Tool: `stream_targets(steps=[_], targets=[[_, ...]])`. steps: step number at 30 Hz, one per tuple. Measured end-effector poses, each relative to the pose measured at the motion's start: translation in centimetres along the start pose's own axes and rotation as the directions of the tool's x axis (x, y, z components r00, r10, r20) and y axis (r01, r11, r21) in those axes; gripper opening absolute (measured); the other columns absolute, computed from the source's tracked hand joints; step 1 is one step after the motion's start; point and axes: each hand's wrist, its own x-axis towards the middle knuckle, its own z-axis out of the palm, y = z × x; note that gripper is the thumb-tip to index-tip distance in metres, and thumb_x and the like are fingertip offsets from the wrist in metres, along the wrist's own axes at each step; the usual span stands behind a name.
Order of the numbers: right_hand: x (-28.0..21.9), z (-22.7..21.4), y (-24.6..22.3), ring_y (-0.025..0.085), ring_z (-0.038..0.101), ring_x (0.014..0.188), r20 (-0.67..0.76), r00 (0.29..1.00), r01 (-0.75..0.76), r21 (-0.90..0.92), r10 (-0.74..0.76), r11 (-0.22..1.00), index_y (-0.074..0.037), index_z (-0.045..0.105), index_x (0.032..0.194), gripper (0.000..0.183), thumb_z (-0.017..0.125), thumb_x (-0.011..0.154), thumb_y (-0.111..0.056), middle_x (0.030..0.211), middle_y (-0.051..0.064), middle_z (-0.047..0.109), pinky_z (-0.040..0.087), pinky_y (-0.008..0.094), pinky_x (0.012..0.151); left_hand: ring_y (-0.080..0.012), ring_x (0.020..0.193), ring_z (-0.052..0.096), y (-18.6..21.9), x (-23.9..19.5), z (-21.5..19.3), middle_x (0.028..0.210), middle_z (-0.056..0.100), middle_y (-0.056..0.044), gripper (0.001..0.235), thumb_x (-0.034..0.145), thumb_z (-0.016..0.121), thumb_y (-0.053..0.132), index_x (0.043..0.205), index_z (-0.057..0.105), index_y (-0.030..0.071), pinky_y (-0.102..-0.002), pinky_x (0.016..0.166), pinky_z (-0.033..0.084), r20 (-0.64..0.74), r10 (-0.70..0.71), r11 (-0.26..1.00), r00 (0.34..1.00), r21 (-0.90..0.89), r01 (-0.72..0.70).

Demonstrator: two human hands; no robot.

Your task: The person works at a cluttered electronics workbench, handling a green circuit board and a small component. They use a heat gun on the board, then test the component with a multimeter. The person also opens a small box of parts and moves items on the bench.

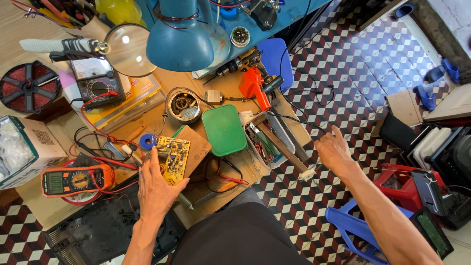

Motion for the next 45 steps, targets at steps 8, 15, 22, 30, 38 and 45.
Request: stream_targets(steps=[8, 15, 22, 30, 38, 45], targets=[[1.1, 2.9, -7.3, 0.041, 0.068, 0.097, 0.338, 0.897, -0.414, 0.417, 0.285, 0.809, -0.004, 0.058, 0.126, 0.049, 0.069, 0.088, -0.033, 0.11, 0.022, 0.067, 0.055, 0.052, 0.085, -0.039, 0.129, 0.043, 0.5, 0.1, -0.2, 0.139, 0.044, -0.019, 0.13, 0.06, 0.092, 0.037, 0.161, 0.014, 0.012, -0.05, 0.109, 0.041, -0.011, -0.002, 1.0, 1.0, -0.013, 0.002], [-0.5, 4.0, -9.3, 0.038, 0.068, 0.09, 0.12, 0.874, -0.374, 0.785, 0.471, 0.494, -0.007, 0.066, 0.125, 0.049, 0.067, 0.077, -0.016, 0.094, 0.02, 0.07, 0.053, 0.049, 0.079, -0.0395, 0.131, 0.043, 0.4, 0.4, 0.0, 0.139, 0.043, -0.02, 0.132, 0.059, 0.092, 0.039, 0.161, 0.012, 0.012, -0.049, 0.109, 0.042, 0.026, -0.033, 0.999, 0.999, 0.0, 0.033], [-2.6, 0.6, -5.8, 0.005, 0.032, 0.037, 0.556, 0.831, -0.441, 0.68, 0.02, -0.586, 0.001, 0.07, 0.106, 0.029, 0.064, 0.094, -0.025, 0.062, 0.001, 0.052, 0.019, 0.024, 0.031, -0.0414, 0.135, 0.042, 0.2, 0.2, 0.0, 0.143, 0.042, -0.022, 0.131, 0.059, 0.091, 0.04, 0.162, 0.014, 0.013, -0.05, 0.11, 0.041, 0.007, -0.031, 0.999, 0.999, -0.02, 0.032], [-9.1, 0.5, -6.7, 0.016, 0.048, 0.049, 0.442, 0.692, -0.451, 0.882, 0.572, -0.136, 0.0, 0.072, 0.108, 0.039, 0.068, 0.094, -0.037, 0.069, 0.007, 0.061, 0.034, 0.033, 0.045, -0.0413, 0.135, 0.041, 0.0, 0.1, 0.1, 0.143, 0.041, -0.023, 0.132, 0.06, 0.09, 0.042, 0.163, 0.012, 0.013, -0.051, 0.11, 0.042, 0.028, -0.07, 0.997, 0.997, -0.013, 0.07], [-9.5, 7.1, -4.1, 0.038, 0.072, 0.093, 0.307, 0.619, -0.688, 0.656, 0.723, 0.31, -0.016, 0.073, 0.125, 0.049, 0.069, 0.088, -0.047, 0.093, 0.019, 0.077, 0.055, 0.046, 0.084, -0.0403, 0.136, 0.041, 0.5, 0.3, 0.2, 0.146, 0.039, -0.022, 0.133, 0.06, 0.09, 0.043, 0.163, 0.011, 0.014, -0.05, 0.108, 0.043, 0.035, -0.1, 0.995, 0.994, -0.007, 0.101], [-1.4, 9.9, -4.1, 0.04, 0.07, 0.097, 0.155, 0.715, -0.527, 0.76, 0.681, 0.38, -0.015, 0.069, 0.127, 0.049, 0.066, 0.09, -0.047, 0.103, 0.018, 0.075, 0.053, 0.048, 0.086, -0.0363, 0.132, 0.049, 1.0, 0.4, 0.2, 0.144, 0.042, -0.019, 0.133, 0.058, 0.089, 0.044, 0.163, 0.012, 0.017, -0.047, 0.105, 0.047, 0.063, -0.179, 0.984, 0.982, 0.018, 0.179]])
